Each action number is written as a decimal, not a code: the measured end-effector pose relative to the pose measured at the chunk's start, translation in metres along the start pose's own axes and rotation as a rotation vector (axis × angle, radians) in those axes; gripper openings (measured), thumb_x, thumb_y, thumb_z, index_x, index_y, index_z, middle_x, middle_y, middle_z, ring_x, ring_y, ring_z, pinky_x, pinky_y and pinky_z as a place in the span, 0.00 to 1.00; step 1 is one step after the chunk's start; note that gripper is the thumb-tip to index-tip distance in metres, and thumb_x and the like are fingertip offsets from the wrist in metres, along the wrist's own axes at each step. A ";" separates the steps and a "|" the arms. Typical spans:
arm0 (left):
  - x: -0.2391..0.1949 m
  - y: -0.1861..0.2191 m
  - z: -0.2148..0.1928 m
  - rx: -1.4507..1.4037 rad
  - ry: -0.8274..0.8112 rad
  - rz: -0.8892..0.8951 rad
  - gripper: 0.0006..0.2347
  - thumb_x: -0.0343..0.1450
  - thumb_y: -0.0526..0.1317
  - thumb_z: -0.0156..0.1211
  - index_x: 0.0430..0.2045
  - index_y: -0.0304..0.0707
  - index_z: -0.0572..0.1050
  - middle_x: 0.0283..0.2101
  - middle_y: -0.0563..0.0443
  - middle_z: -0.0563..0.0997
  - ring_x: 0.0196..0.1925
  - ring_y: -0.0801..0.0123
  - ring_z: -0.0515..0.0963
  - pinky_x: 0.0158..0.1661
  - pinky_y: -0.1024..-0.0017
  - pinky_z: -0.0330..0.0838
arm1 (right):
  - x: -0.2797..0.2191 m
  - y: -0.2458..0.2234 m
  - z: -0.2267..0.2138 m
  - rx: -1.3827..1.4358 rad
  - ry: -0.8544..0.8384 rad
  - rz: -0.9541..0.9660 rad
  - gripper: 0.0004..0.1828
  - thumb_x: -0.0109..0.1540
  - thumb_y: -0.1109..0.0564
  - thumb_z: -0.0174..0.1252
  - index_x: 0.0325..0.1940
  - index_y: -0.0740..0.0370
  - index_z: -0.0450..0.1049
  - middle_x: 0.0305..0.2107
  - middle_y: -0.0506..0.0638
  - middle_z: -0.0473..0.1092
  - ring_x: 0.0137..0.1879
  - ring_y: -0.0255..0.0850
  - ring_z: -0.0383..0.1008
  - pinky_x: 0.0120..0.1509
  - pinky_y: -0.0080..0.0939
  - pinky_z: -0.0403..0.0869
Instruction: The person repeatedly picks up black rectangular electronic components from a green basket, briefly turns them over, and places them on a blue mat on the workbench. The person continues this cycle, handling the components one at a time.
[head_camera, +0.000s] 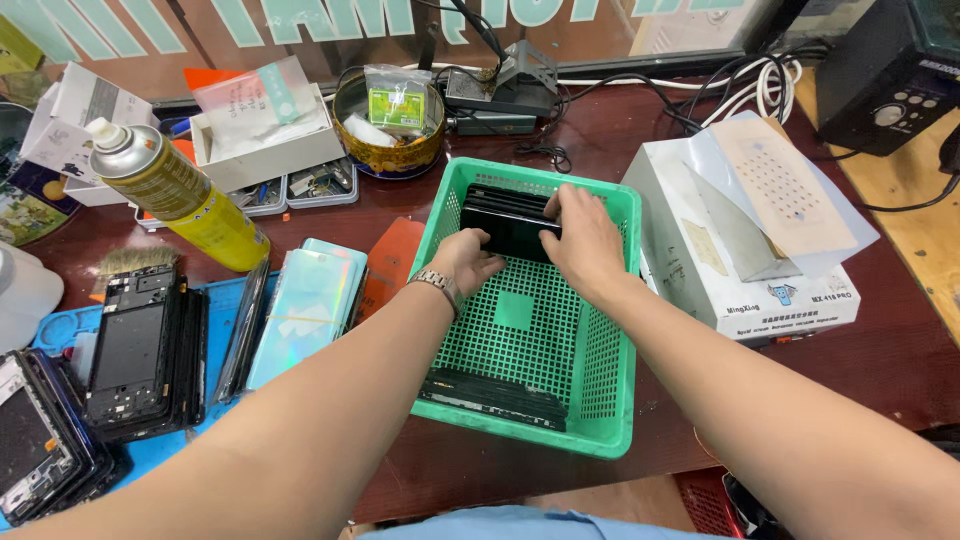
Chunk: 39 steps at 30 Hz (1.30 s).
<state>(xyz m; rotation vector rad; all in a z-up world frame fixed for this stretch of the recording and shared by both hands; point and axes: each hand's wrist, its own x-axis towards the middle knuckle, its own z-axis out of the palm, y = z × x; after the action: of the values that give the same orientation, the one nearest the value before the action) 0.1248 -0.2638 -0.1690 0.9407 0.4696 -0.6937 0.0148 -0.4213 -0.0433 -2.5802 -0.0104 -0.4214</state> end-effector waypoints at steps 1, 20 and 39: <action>-0.006 0.002 0.001 0.035 0.013 0.020 0.19 0.77 0.35 0.44 0.61 0.20 0.60 0.63 0.24 0.66 0.64 0.42 0.71 0.60 0.55 0.73 | 0.000 -0.007 0.000 0.054 -0.027 0.022 0.15 0.58 0.60 0.66 0.44 0.63 0.69 0.33 0.55 0.72 0.42 0.51 0.74 0.47 0.53 0.73; -0.181 0.106 -0.154 0.627 0.498 0.859 0.13 0.71 0.38 0.57 0.44 0.31 0.84 0.41 0.46 0.89 0.42 0.63 0.87 0.45 0.65 0.79 | -0.002 -0.213 0.103 0.406 -0.230 -0.114 0.12 0.62 0.53 0.61 0.44 0.62 0.78 0.36 0.52 0.80 0.42 0.42 0.82 0.47 0.43 0.77; -0.314 0.154 -0.316 1.230 0.909 0.306 0.39 0.57 0.55 0.78 0.61 0.40 0.66 0.66 0.36 0.65 0.70 0.45 0.62 0.65 0.49 0.60 | -0.037 -0.356 0.258 0.612 -0.738 0.214 0.20 0.65 0.62 0.48 0.60 0.67 0.74 0.50 0.58 0.77 0.50 0.44 0.79 0.54 0.43 0.79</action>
<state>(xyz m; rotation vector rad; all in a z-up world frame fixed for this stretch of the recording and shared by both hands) -0.0044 0.1720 -0.0442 2.4713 0.6592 -0.1621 0.0247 0.0174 -0.0889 -1.9603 -0.1041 0.5464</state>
